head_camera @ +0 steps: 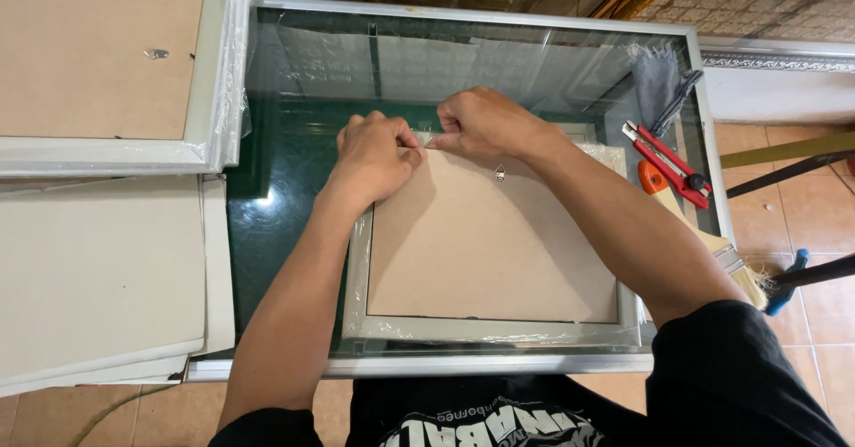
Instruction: Assembling a picture frame by cleaning the glass, inserting the artwork, and securing the backing board.
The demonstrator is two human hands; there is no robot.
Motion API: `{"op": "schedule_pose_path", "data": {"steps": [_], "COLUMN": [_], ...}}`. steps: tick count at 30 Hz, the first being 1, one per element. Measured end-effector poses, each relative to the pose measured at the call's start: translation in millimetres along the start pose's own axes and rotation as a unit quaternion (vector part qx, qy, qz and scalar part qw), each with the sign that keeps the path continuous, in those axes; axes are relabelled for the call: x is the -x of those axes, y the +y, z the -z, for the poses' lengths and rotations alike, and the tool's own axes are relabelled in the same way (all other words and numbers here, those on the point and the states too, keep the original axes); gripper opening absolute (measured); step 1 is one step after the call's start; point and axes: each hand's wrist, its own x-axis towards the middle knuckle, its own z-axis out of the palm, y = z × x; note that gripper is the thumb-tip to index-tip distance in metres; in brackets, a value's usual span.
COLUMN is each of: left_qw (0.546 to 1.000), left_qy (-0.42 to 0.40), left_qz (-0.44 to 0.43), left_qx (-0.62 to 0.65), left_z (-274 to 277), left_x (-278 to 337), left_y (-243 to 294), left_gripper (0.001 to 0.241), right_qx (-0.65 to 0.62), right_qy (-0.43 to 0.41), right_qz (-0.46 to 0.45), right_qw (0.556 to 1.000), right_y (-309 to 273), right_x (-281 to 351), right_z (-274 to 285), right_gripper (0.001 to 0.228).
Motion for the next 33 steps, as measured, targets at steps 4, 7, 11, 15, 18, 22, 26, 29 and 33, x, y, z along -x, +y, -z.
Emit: {"op": "schedule_pose_path", "data": {"steps": [4,7,11,15,18,22,26,29,33], "left_qw": [1.0,1.0,1.0,1.0,0.998,0.997,0.993,0.978,0.972], "left_qy": [0.015,0.024,0.015,0.023,0.054,0.068,0.102,0.141,-0.018], "left_qz": [-0.015,-0.015,-0.016,0.005,0.0,-0.012,-0.048,-0.14,-0.226], "left_qx": [-0.003,-0.004,0.005,0.011,-0.007,-0.017,-0.041,-0.057,-0.059], "left_z": [-0.3,1.0,2.9,3.1,-1.7,-4.9,-24.3,-35.7,-46.1], "left_x": [2.1,2.8,3.5,4.9,9.9,9.9,9.8,17.7,32.2], "left_y": [1.2,1.1,1.9,7.7,11.8,11.1,5.2,26.9,73.0], "left_gripper": [0.016,0.019,0.02,0.036,0.042,0.04,0.045,0.053,0.083], "right_qx": [0.02,0.047,0.078,0.095,0.089,0.047,0.042,0.095,0.138], "right_qy": [0.011,0.006,0.021,0.03,0.039,0.056,0.169,0.189,0.121], "right_qz": [0.002,-0.014,0.029,0.042,0.033,-0.052,-0.006,-0.022,-0.124], "right_qw": [1.0,0.999,0.996,0.994,0.995,0.996,0.985,0.977,0.975], "right_y": [-2.9,-3.6,4.2,-3.3,-8.0,-2.7,17.2,47.0,49.8], "right_x": [-0.9,-1.8,-3.0,1.1,4.4,21.5,85.3,136.1,169.2], "right_z": [0.0,-0.2,-4.9,-3.5,-2.3,3.2,21.9,20.9,-10.1], "right_gripper": [0.041,0.048,0.048,0.05,0.052,0.04,0.024,0.028,0.078]}}
